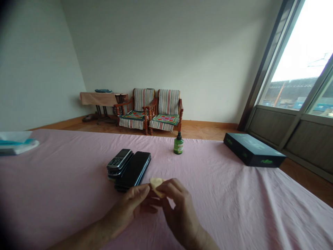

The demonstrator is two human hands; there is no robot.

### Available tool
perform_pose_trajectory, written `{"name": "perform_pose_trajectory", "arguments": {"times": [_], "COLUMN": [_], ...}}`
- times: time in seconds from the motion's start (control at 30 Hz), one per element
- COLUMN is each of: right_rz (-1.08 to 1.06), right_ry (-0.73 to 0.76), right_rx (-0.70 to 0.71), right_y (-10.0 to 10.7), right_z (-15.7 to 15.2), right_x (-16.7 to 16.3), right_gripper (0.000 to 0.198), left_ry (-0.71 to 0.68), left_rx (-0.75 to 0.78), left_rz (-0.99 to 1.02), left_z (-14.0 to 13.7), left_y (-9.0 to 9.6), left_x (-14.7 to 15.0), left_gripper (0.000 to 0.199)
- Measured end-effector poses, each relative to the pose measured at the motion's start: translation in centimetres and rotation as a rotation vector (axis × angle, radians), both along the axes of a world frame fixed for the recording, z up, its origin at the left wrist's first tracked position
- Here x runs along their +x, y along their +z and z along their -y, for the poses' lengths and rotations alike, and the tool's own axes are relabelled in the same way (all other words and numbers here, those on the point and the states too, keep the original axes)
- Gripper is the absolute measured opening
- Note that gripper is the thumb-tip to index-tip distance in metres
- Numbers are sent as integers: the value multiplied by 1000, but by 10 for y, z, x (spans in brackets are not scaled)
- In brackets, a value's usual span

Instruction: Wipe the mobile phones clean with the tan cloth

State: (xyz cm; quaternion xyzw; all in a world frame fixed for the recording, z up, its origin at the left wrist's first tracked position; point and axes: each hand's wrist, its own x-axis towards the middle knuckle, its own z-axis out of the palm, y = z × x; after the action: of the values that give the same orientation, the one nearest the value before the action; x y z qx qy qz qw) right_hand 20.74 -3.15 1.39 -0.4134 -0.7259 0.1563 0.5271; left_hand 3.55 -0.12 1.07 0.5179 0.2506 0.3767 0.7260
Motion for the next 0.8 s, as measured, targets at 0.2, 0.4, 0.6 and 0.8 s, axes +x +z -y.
{"name": "perform_pose_trajectory", "arguments": {"times": [0.2,0.4,0.6,0.8], "right_rz": [245,276,-22,-15], "right_ry": [83,155,-295,-203], "right_rx": [92,69,6,-70], "right_y": [2,5,-2,-6], "right_z": [5,9,2,-6], "right_x": [-14,-11,-3,0], "right_gripper": [22,13,9,5], "left_ry": [74,149,124,93], "left_rx": [-137,-184,-206,-190], "left_rz": [182,202,198,174], "left_z": [0,-4,-1,1], "left_y": [-3,-1,1,0], "left_x": [1,1,2,3], "left_gripper": [29,32,34,34]}}
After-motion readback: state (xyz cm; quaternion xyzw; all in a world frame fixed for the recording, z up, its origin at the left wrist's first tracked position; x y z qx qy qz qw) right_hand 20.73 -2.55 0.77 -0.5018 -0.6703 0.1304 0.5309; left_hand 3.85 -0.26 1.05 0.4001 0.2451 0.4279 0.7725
